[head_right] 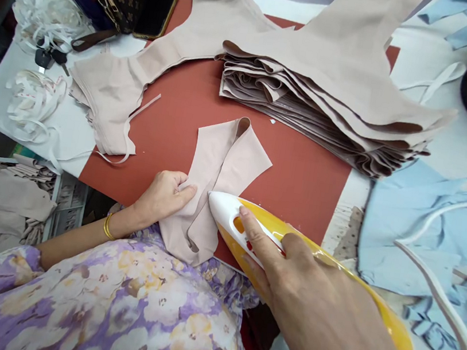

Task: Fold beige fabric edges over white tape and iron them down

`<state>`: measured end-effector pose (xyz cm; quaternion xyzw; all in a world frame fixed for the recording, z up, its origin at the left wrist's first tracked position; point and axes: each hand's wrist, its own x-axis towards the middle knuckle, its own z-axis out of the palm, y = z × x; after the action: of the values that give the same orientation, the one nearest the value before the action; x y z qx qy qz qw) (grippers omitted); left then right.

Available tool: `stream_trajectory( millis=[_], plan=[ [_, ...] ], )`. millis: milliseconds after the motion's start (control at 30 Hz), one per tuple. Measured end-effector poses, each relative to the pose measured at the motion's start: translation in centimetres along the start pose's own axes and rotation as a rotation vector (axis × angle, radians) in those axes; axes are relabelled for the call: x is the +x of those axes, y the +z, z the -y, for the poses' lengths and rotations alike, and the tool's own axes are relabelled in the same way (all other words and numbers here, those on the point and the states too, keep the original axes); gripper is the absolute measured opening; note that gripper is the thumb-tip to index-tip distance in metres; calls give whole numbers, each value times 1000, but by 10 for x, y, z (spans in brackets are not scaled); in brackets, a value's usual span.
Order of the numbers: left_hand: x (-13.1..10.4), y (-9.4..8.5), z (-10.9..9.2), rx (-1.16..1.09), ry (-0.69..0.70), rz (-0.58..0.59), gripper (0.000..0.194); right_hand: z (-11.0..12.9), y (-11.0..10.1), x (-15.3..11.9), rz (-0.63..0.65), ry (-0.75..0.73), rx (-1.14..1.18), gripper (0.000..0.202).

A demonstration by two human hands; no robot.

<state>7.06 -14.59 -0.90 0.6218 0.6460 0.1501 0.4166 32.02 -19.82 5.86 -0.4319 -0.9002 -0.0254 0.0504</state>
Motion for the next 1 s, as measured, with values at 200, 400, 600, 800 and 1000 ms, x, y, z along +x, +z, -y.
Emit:
stream_trajectory(
  millis=[200,400,600,800,1000],
  plan=[
    [1,1,1,5,9,-2,38,1,0,2,6,-4,3,48],
    [0,2,2,3,21,-3,38,2,-2,7,29,-17,19,51],
    [0,1,2,2,15,7,40,8,-4,20,19,-55,3,48],
    [-1,-3,6,-31,-10,14,38,12,-7,25,-5,-54,-19,49],
    [-4,-10,13,-164,-167,-31,16,9,-3,24,12,-90,-44,58]
  ],
)
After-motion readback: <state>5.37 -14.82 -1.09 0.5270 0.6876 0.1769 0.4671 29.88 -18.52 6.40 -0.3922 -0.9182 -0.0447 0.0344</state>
